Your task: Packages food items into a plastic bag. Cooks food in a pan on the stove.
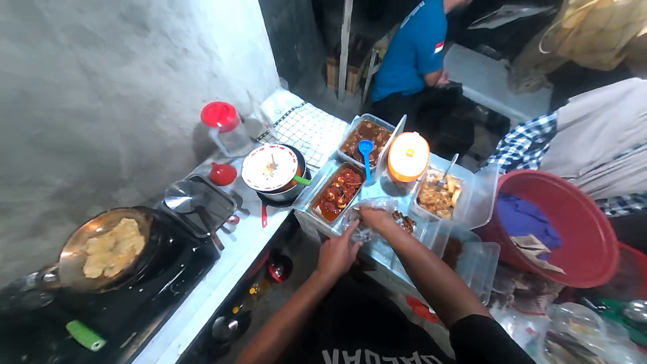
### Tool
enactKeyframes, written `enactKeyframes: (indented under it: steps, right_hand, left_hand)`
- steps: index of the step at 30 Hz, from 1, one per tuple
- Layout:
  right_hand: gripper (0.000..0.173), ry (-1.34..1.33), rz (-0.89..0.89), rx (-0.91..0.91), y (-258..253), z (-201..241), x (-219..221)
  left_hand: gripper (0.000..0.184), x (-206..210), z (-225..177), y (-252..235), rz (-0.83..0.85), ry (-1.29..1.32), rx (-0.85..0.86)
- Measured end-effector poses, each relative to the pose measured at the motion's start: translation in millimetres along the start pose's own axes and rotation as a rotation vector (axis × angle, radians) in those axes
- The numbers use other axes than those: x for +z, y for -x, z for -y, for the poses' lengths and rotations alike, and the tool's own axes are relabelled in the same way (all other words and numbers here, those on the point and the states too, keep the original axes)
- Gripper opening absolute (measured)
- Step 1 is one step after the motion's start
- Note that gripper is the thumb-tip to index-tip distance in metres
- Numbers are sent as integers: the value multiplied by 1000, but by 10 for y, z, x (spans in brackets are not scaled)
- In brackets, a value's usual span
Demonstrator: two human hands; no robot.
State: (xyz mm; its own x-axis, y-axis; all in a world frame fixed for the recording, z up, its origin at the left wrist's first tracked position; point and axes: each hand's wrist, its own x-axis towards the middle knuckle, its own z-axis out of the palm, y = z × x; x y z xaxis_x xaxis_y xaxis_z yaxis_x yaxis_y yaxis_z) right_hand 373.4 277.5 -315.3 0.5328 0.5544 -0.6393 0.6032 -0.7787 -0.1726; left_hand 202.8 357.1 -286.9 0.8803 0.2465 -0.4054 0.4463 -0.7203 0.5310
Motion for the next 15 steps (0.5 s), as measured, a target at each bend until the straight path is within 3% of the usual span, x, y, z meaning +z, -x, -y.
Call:
enactKeyframes:
  steps: [4,15]
  right_hand:
    - [50,-11,8,-25,-29,-78,-4]
    - [45,-27,47,-27,29,-68,12]
  left_hand:
    - [36,20,-9,-13,56,-65,-9]
    - [36,156,133,100,-67,127,158]
